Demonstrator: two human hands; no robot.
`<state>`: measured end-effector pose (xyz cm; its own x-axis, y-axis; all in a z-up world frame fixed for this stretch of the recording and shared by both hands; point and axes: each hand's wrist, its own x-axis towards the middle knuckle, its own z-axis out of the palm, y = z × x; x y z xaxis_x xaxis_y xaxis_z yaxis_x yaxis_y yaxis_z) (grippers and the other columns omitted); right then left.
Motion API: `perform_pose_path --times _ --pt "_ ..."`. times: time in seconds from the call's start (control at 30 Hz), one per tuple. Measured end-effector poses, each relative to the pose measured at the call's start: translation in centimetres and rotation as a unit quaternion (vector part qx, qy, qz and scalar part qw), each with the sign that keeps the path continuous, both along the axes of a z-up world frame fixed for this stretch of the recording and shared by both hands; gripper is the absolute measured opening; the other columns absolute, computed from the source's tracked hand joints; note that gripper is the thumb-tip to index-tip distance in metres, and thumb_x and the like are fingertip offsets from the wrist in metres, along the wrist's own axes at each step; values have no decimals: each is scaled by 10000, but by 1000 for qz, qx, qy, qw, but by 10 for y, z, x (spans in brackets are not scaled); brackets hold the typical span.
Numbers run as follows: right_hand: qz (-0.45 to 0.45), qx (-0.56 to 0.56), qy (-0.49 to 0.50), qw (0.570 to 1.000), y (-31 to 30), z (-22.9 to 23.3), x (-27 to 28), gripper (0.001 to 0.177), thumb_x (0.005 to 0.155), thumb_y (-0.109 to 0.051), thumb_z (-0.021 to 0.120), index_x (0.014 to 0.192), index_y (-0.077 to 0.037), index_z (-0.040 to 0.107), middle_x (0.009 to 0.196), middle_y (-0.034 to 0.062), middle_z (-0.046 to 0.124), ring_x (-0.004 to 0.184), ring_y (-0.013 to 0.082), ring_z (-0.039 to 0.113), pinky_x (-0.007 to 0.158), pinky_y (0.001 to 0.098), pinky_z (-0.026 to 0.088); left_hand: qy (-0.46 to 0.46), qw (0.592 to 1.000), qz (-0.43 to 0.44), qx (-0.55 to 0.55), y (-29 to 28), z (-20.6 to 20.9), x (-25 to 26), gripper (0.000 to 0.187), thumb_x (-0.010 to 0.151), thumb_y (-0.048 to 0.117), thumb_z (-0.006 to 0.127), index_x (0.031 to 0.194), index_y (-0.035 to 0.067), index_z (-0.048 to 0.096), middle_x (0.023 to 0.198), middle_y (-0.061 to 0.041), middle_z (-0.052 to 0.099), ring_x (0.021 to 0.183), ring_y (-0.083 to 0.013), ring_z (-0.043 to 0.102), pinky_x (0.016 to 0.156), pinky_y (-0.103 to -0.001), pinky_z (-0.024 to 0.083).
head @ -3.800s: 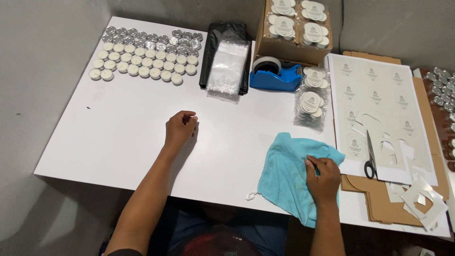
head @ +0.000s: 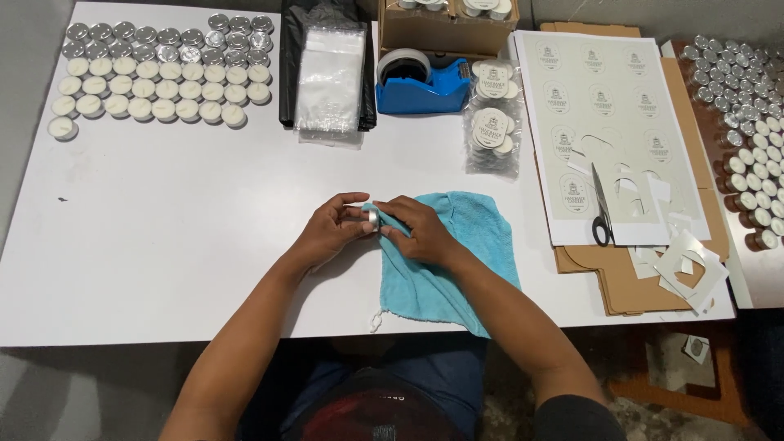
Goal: Cutting circular labels from a printed sheet using scissors and organizing them with tealight candles.
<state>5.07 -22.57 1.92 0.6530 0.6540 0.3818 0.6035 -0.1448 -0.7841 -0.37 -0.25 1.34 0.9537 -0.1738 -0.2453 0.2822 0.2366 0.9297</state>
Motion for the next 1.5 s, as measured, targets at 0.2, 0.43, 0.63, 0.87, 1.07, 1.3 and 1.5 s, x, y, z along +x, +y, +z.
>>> perform_pose_path --times 0.2,0.43,0.63,0.87,1.07,1.3,1.5 --pt "11 76 -75 994 4 -10 -7 305 986 -42 651 1280 -34 729 1099 111 677 892 245 672 752 345 546 21 999 25 41 -7 15 -2 450 879 34 772 1304 -6 628 1052 -155 632 960 -224 722 876 -379 648" --pt "0 87 -166 982 8 5 -15 257 947 -52 723 1199 -19 760 1045 111 674 822 264 679 683 344 559 75 996 50 3 -5 27 -3 427 872 46 791 1266 -47 654 1071 -199 639 976 -284 733 871 -379 654" --pt "0 102 -228 968 12 10 -22 238 937 36 712 1166 9 770 950 152 674 741 287 656 646 349 552 96 992 40 -69 1 10 -1 463 913 174 770 1301 -44 641 1072 -186 649 1012 -273 714 920 -384 637" --pt "-33 119 -209 970 10 9 -18 183 913 70 728 1092 53 761 957 161 708 735 286 677 606 346 558 104 990 2 -100 -3 28 -10 433 916 98 729 1293 -92 635 1066 -181 660 1003 -255 704 906 -348 640" --pt "-40 46 -88 994 6 5 -16 255 1038 -46 590 1263 0 701 1024 141 706 854 267 697 719 345 564 88 991 3 -98 -8 23 -11 373 875 50 765 1213 -83 678 1019 -171 670 986 -267 711 917 -391 638" --pt "-72 -22 -48 996 2 -2 -15 301 1085 -139 526 1323 -35 679 1049 121 719 908 257 712 772 347 572 59 995 57 -60 -14 29 -9 435 839 42 809 1239 -67 679 1019 -178 679 965 -250 723 900 -383 654" --pt "-57 3 -75 996 1 -4 -16 288 1048 -64 568 1300 -30 701 1025 133 742 879 256 719 742 334 583 1 991 120 63 -17 11 -9 475 836 86 860 1274 24 687 1185 -183 703 1041 -273 735 904 -351 633"
